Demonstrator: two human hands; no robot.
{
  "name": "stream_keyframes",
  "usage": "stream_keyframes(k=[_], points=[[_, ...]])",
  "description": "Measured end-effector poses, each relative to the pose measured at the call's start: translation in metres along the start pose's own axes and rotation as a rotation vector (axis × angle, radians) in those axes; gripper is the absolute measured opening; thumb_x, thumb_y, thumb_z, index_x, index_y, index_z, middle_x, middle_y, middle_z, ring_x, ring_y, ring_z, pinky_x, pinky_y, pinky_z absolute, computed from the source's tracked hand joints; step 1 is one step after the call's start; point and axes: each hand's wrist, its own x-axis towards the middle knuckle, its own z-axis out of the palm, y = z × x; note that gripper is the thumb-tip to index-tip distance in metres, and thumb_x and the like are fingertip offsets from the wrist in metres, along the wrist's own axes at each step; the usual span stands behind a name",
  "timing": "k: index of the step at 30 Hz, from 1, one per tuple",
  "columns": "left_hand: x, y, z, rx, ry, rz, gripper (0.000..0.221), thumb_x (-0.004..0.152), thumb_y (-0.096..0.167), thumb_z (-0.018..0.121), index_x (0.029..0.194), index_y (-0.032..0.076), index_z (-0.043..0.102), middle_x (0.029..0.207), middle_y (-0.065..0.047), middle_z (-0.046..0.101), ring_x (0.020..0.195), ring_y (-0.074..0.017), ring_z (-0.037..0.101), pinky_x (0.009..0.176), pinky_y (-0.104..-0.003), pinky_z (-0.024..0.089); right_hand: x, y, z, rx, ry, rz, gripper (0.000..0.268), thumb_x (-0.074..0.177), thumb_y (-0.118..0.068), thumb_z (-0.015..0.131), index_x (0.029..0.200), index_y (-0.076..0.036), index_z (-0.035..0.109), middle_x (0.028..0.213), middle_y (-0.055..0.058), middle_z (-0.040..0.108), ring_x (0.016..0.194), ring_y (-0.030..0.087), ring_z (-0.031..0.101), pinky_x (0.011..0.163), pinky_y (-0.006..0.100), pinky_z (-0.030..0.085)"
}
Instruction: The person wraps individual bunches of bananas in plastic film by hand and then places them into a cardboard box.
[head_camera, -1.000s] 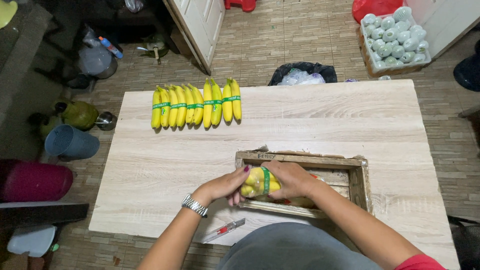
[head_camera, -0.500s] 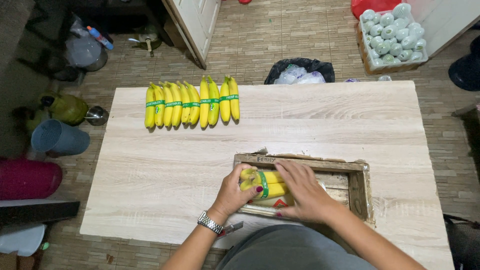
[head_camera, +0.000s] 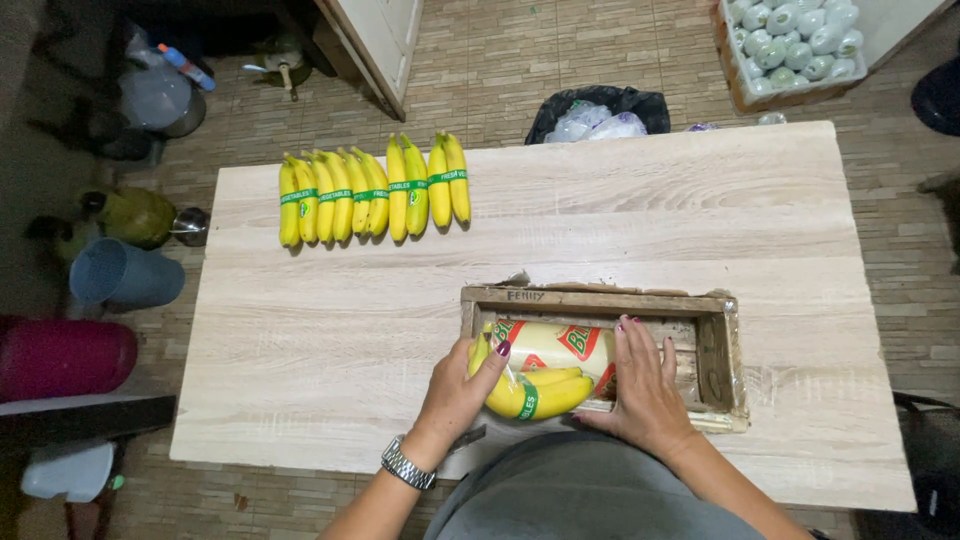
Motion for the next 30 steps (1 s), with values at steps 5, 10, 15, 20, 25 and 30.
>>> stream_keyframes(k=[5,10,15,20,25,30], points=[[-0.024,-0.009,0.0,-0.181,0.048,-0.129,0.04,0.088,0.045,0.061,0.108,0.012,0.071,0.098,-0.003,0.076,0.087,-0.0123,0.067,0.075,-0.027,0.05,0.005,0.006,0.003,0.023,0.062,0.008,0.146,0.058,-0.082,0.076,0.16,0.001,0.011,0.168,0.024,0.019,0.156,0.038,0.021,0.119,0.07,0.013],[-0.054,0.008,-0.008,-0.175,0.056,-0.084,0.032,0.092,0.043,0.06,0.096,0.012,0.064,0.089,-0.003,0.07,0.081,-0.0139,0.063,0.07,-0.029,0.046,0.026,0.019,0.008,-0.002,0.071,-0.007,0.149,0.057,-0.084,0.075,0.16,0.002,0.01,0.168,0.025,0.018,0.156,0.039,0.019,0.121,0.069,0.01],[-0.058,-0.019,0.01,-0.133,0.046,-0.055,0.028,0.093,0.042,0.058,0.096,0.014,0.063,0.085,-0.002,0.066,0.076,-0.0144,0.06,0.067,-0.03,0.044,0.039,0.018,0.011,-0.038,0.156,0.003,0.145,0.063,-0.094,0.056,0.16,0.004,0.014,0.168,0.024,0.023,0.157,0.038,0.021,0.123,0.067,0.007],[-0.058,-0.051,0.033,-0.334,0.044,-0.081,0.029,0.094,0.043,0.057,0.094,0.013,0.057,0.082,-0.002,0.062,0.073,-0.0154,0.058,0.066,-0.03,0.044,0.0,-0.008,-0.027,-0.016,0.228,0.179,0.095,0.082,-0.047,0.073,0.151,0.005,0.034,0.158,0.026,0.041,0.148,0.043,0.036,0.122,0.069,0.019],[-0.042,-0.094,0.046,-0.326,0.097,0.011,0.029,0.094,0.041,0.058,0.097,0.012,0.058,0.086,-0.003,0.062,0.08,-0.0157,0.057,0.072,-0.032,0.045,-0.072,-0.001,0.052,0.888,0.193,0.45,0.051,0.083,-0.015,0.074,0.126,-0.001,0.051,0.122,0.018,0.062,0.116,0.028,0.058,0.104,0.038,0.046],[-0.029,-0.117,0.05,-0.41,0.048,0.023,0.032,0.094,0.041,0.056,0.102,0.011,0.059,0.093,-0.005,0.061,0.085,-0.0175,0.058,0.075,-0.031,0.046,-0.015,-0.043,0.012,2.047,-0.382,1.075,0.064,0.083,-0.011,0.062,0.144,0.006,0.051,0.146,0.026,0.056,0.135,0.036,0.052,0.114,0.06,0.043]])
